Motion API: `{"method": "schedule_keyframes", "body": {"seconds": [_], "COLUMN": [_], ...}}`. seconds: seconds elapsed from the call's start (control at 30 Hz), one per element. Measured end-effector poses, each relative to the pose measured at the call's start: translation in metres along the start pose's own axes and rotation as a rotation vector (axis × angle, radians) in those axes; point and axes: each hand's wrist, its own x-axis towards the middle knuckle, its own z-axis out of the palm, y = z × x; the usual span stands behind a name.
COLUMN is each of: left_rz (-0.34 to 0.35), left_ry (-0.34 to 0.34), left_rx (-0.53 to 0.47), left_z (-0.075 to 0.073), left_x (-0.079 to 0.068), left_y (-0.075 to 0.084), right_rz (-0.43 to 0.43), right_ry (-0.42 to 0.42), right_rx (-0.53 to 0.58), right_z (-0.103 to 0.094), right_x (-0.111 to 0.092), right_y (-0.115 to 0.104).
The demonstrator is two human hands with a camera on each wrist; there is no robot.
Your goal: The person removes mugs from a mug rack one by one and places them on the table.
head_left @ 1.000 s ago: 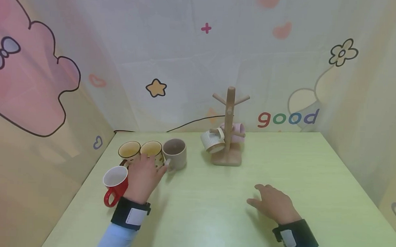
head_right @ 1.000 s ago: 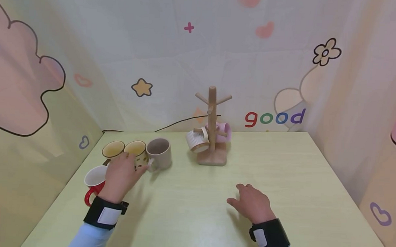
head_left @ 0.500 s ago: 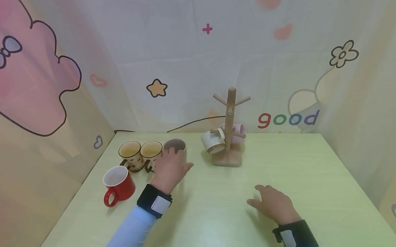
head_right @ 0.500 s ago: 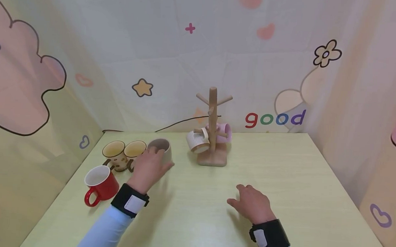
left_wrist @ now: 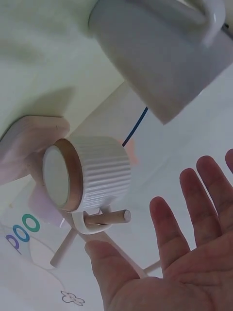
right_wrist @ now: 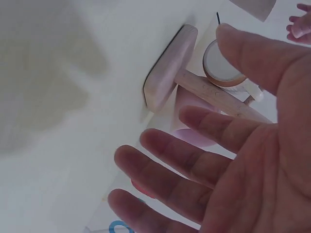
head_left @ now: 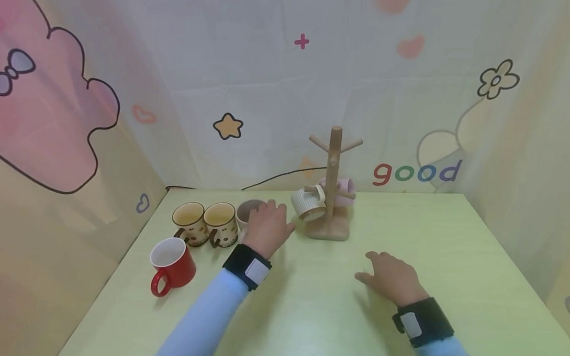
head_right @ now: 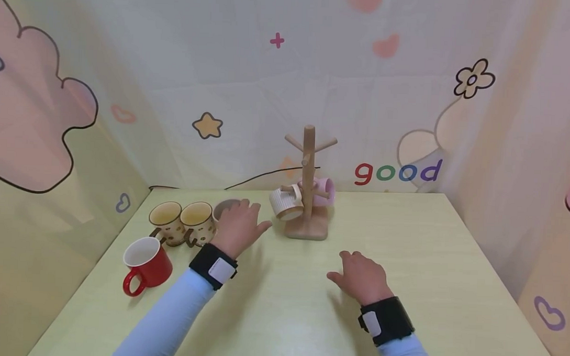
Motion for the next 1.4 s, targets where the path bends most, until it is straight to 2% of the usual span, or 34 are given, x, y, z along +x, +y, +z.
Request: {"method": "schedule_keyframes", "body": {"seconds": [0.23,0.37,0.5,0.67,0.9,1.0,1.27,1.4], "left_rz": [-0.001,0.019,0.034,0.024,0.061,0.066,0.028,0.002], "left_ry": [-0.025,-0.002,0.023,-0.011,-0.05,-0.056,-0.119,-0.11], "left_rx": [0.011,0.051,0.072,0.048,0.096,0.111,0.181,0.193], "left_z": [-0.007,-0.01,-0.006,0.001,0.008,0.01,0.012,0.008], "left_x": [0.034,0.05,0.065,0.079,0.091,0.095,0.103,0.101], "left_y": [0.015,0.021,0.024,0.025,0.028,0.029,0.038,0.042], "right_rz": [-0.025,-0.01,-0.01,-0.016,-0.057,-0.061,-0.024,-0.008], "right_ry": [0.123,0.168,0.196,0.219,0.211,0.236,0.249,0.261], "right_rx": [-0.048,-0.07,-0.079,-0.075,-0.125,-0.159,-0.178,-0.17], "right_z": [-0.014,-0.028,-0.038,-0.041,-0.044,-0.045,-0.049,-0.049], "right_x": [0.03,0.052,0.074,0.098,0.118,0.125,0.13,0.13], "right_y": [0.001,-0.002,-0.006,-0.008,-0.014,-0.014,-0.019,-0.022]}}
